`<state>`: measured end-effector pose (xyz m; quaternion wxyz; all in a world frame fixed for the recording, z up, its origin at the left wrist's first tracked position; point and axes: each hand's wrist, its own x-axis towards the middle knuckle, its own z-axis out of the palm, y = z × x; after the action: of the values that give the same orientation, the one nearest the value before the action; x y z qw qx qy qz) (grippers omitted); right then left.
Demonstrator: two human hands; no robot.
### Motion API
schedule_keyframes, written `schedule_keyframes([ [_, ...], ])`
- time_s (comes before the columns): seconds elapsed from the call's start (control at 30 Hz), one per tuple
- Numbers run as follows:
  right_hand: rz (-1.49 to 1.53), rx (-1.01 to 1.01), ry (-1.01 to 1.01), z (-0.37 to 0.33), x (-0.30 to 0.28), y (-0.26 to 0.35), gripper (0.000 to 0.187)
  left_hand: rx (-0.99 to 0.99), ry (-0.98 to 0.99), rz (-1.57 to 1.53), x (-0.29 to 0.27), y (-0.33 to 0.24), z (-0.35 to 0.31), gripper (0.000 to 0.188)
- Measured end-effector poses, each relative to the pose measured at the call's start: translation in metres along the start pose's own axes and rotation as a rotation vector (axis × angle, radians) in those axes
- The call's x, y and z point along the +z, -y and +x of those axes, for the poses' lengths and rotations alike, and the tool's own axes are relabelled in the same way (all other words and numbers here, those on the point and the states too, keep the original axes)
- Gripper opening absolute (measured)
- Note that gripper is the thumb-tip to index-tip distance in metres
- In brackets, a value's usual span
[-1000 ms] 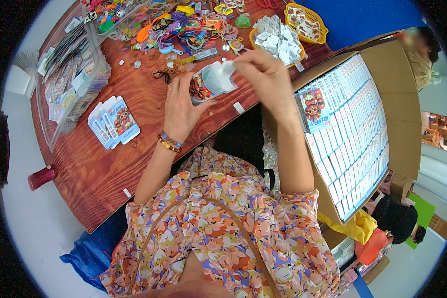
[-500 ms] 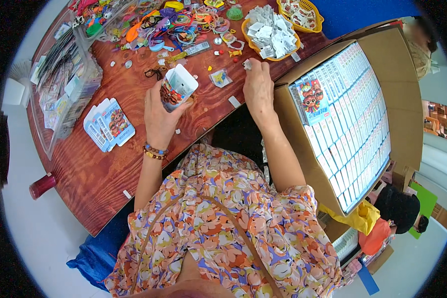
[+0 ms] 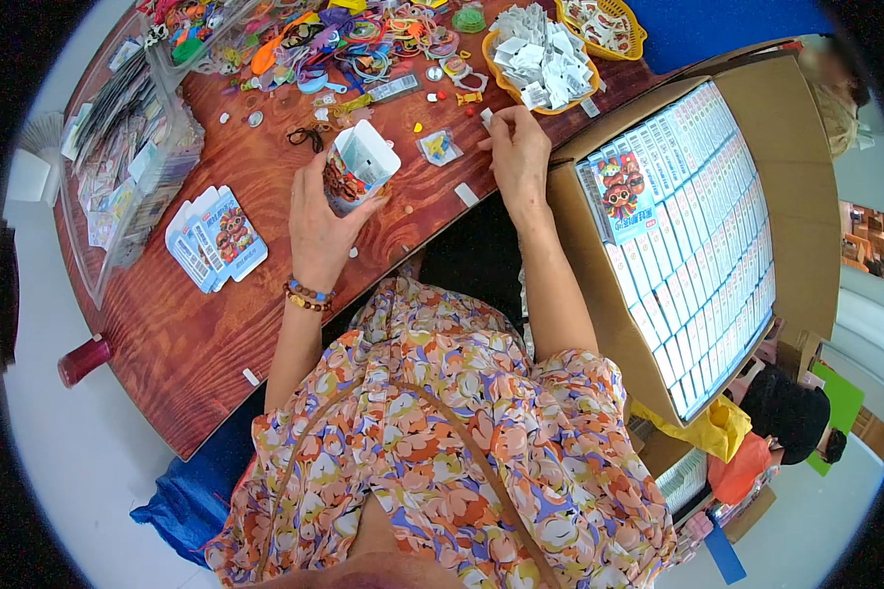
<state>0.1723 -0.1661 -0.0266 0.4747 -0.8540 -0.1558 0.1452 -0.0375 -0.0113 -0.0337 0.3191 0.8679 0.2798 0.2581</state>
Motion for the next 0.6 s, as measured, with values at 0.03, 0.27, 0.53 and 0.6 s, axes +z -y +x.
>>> schedule_keyframes([
  [0.03,-0.021,0.066,-0.010,0.000,0.001,0.004,0.014,0.023,0.003,0.002,0.001,-0.001,0.001,0.081],
  [0.27,0.632,0.109,0.133,-0.013,-0.004,0.033,0.016,0.054,0.043,0.153,0.008,-0.013,0.010,0.083],
  [0.53,-0.161,-0.387,0.131,-0.046,0.018,0.077,0.017,0.149,0.044,0.161,0.011,-0.028,0.016,0.084],
  [0.6,-0.498,-0.484,0.254,-0.049,0.024,0.081,0.017,0.136,0.038,0.147,0.013,-0.029,0.017,0.082],
])
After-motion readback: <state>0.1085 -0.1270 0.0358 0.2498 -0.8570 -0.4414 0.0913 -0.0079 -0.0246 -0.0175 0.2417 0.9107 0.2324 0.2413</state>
